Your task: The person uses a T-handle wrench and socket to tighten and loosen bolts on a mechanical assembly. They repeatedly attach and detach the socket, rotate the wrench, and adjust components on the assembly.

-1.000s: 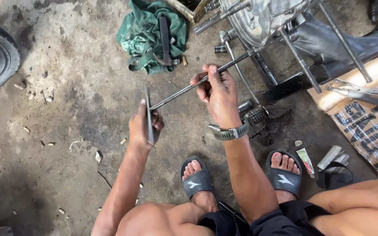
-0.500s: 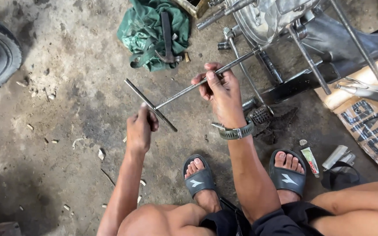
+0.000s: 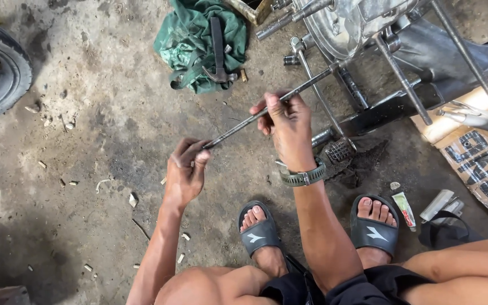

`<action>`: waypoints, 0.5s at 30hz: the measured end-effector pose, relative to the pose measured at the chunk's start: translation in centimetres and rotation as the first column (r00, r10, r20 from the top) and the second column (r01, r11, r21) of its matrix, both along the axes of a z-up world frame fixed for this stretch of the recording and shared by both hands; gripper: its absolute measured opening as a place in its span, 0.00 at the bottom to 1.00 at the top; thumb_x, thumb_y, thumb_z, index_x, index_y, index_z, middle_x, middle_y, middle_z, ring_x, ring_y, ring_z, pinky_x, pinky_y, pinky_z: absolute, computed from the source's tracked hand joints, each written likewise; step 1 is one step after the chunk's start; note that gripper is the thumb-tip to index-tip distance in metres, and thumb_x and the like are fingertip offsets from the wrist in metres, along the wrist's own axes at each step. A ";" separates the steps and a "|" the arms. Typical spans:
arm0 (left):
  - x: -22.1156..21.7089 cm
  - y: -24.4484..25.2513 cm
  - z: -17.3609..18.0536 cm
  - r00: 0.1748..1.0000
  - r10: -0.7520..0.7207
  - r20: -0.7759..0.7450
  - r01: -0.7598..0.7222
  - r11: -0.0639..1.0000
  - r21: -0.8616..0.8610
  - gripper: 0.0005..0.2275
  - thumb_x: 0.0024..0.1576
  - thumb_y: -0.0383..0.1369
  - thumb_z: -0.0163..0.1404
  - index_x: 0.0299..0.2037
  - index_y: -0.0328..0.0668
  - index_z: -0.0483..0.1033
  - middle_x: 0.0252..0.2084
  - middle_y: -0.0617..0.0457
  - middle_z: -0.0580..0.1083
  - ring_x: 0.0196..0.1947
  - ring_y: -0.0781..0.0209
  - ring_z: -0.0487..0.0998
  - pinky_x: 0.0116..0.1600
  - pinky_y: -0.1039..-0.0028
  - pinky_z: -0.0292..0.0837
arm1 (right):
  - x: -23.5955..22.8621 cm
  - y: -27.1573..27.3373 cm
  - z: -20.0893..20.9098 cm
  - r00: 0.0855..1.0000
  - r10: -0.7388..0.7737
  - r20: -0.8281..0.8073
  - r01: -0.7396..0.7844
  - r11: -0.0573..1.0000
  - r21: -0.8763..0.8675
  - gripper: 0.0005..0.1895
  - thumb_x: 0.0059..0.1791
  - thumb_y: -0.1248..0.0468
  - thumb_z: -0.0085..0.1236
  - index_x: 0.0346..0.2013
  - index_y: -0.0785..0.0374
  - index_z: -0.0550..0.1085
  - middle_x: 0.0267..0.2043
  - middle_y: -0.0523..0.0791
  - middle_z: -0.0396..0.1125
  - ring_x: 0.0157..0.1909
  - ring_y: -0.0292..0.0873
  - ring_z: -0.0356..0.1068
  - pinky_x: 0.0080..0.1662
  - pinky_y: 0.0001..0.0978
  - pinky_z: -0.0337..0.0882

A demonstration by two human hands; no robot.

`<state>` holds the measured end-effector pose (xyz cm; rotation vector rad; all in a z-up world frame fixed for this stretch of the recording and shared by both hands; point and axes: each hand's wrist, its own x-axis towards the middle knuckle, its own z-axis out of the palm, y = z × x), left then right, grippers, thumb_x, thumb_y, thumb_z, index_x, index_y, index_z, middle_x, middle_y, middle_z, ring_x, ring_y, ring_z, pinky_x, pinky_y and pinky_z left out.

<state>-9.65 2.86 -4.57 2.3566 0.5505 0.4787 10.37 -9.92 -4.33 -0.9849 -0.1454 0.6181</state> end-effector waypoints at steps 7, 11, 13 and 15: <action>1.5 -1.3 -0.3 0.802 0.588 -0.104 -0.426 0.442 -0.789 0.16 0.65 0.38 0.44 0.27 0.38 0.74 0.17 0.57 0.58 0.17 0.64 0.60 0.25 0.70 0.56 | -0.2 0.1 -1.0 0.984 0.133 0.119 -0.145 0.984 0.099 0.05 0.57 0.69 0.49 0.48 0.64 0.64 0.42 0.61 0.76 0.31 0.40 0.75 0.34 0.22 0.73; -0.7 -1.5 0.6 0.916 0.396 -0.058 -0.395 0.871 -0.291 0.22 0.60 0.41 0.50 0.56 0.28 0.67 0.46 0.35 0.74 0.50 0.37 0.78 0.46 0.51 0.78 | -0.3 0.3 -1.6 0.995 0.082 0.065 -0.085 0.995 0.046 0.04 0.56 0.69 0.52 0.44 0.63 0.67 0.39 0.61 0.76 0.27 0.40 0.75 0.29 0.22 0.74; -0.2 -1.2 0.5 0.945 0.320 0.063 -0.284 0.903 -0.322 0.24 0.57 0.26 0.45 0.64 0.26 0.54 0.50 0.31 0.70 0.47 0.38 0.76 0.45 0.55 0.75 | -0.2 0.7 -1.8 0.997 0.056 0.054 -0.058 0.998 0.034 0.05 0.55 0.68 0.55 0.42 0.64 0.67 0.38 0.61 0.76 0.25 0.40 0.74 0.28 0.23 0.74; 0.0 -0.8 0.4 0.953 0.235 0.190 -0.161 0.927 -0.339 0.33 0.55 0.10 0.40 0.71 0.24 0.42 0.54 0.28 0.67 0.44 0.39 0.75 0.45 0.59 0.71 | -0.2 0.7 -2.0 0.999 0.023 0.047 -0.024 0.999 0.023 0.07 0.54 0.67 0.58 0.40 0.64 0.68 0.37 0.62 0.76 0.24 0.41 0.74 0.26 0.23 0.75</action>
